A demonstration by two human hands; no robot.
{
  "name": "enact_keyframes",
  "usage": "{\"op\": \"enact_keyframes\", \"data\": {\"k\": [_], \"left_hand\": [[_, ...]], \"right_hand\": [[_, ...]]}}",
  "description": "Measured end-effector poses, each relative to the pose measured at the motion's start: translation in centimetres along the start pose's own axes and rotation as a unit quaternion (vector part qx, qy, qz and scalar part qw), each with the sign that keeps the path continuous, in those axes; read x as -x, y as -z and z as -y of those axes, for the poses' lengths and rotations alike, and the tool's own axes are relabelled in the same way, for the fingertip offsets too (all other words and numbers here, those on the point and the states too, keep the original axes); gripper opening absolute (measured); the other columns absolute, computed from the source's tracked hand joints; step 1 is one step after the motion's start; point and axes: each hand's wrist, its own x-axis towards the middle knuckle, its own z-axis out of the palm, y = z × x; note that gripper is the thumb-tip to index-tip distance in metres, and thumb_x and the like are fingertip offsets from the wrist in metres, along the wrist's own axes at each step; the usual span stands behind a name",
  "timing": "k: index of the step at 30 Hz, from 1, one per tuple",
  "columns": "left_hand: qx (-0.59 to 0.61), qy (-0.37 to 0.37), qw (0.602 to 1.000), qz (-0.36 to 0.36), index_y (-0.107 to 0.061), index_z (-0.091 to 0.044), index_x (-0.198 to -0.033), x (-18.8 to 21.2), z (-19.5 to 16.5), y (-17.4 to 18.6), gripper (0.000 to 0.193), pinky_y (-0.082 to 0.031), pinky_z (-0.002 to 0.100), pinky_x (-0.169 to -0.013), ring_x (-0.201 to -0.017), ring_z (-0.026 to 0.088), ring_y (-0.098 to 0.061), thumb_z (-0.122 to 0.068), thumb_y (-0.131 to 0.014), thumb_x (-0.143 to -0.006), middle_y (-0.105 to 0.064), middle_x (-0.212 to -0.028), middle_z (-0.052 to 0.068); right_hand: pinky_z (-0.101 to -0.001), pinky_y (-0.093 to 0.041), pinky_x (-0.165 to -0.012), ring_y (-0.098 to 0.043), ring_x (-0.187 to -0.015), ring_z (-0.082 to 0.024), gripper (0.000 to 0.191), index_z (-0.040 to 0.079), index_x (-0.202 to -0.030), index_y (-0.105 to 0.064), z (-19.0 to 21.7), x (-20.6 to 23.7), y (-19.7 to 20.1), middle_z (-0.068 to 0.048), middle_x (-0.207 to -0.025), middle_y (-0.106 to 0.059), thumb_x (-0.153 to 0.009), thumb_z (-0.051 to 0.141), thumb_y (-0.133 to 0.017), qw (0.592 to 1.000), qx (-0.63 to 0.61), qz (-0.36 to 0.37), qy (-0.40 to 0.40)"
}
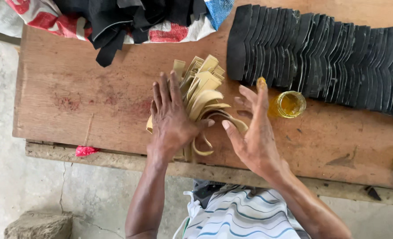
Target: The person applies a yellow adhesive to the edges of light-colored leather strips using a small brush and places them on a wooden table. The person also handles a stack of black leather pieces and a small glass jar containing the adhesive.
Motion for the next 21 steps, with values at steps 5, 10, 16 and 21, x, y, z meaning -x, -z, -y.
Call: {"op": "enact_keyframes", "data": {"k": [5,10,16,21], "left_hand": [[-0.044,-0.073,0.996,0.033,-0.013,-0.021,-0.162,-0.6,0.5,-1.9,0.117,-0.008,0.067,-0.123,-0.155,0.045,0.002,-0.058,-0.083,-0.076,-0.003,-0.169,0.015],[-0.045,-0.13,0.99,-0.023,-0.012,-0.014,-0.16,0.3,1.1,-2.8,0.112,-0.006,0.065,-0.122,-0.153,0.046,0.004,-0.057,-0.078,-0.082,-0.002,-0.168,0.019],[-0.09,-0.182,0.978,-0.046,-0.004,-0.013,-0.162,0.2,0.4,-3.5,0.12,0.002,0.062,-0.127,-0.156,0.037,0.008,-0.058,-0.078,-0.079,0.0,-0.17,0.016],[-0.083,-0.171,0.982,-0.014,0.002,-0.01,-0.159,0.4,-0.2,-3.8,0.126,0.008,0.065,-0.122,-0.153,0.04,0.012,-0.054,-0.083,-0.076,0.002,-0.168,0.015]], "right_hand": [[-0.0514,-0.042,-0.114,-0.051,-0.136,-0.037,0.11,0.003,-0.159,0.009,-1.0,-0.1,-0.9,-0.029,-0.154,-0.039,-0.088,0.003,-0.075,0.996,0.074,0.011,0.038],[-0.0516,-0.045,-0.109,-0.05,-0.13,-0.045,0.118,0.0,-0.161,0.006,-3.1,0.5,-1.6,-0.036,-0.145,-0.043,-0.075,0.001,-0.074,0.977,0.191,0.005,0.096],[-0.0464,-0.057,-0.095,-0.069,-0.108,-0.034,0.103,0.008,-0.164,-0.002,-4.3,1.6,-0.1,-0.019,-0.128,-0.065,-0.087,-0.009,-0.068,0.987,0.159,0.029,-0.013],[-0.0454,-0.055,-0.103,-0.062,-0.126,-0.042,0.105,0.003,-0.162,0.002,-4.2,0.9,0.2,-0.034,-0.151,-0.049,-0.081,-0.018,-0.061,0.967,0.224,-0.024,0.122]]}}
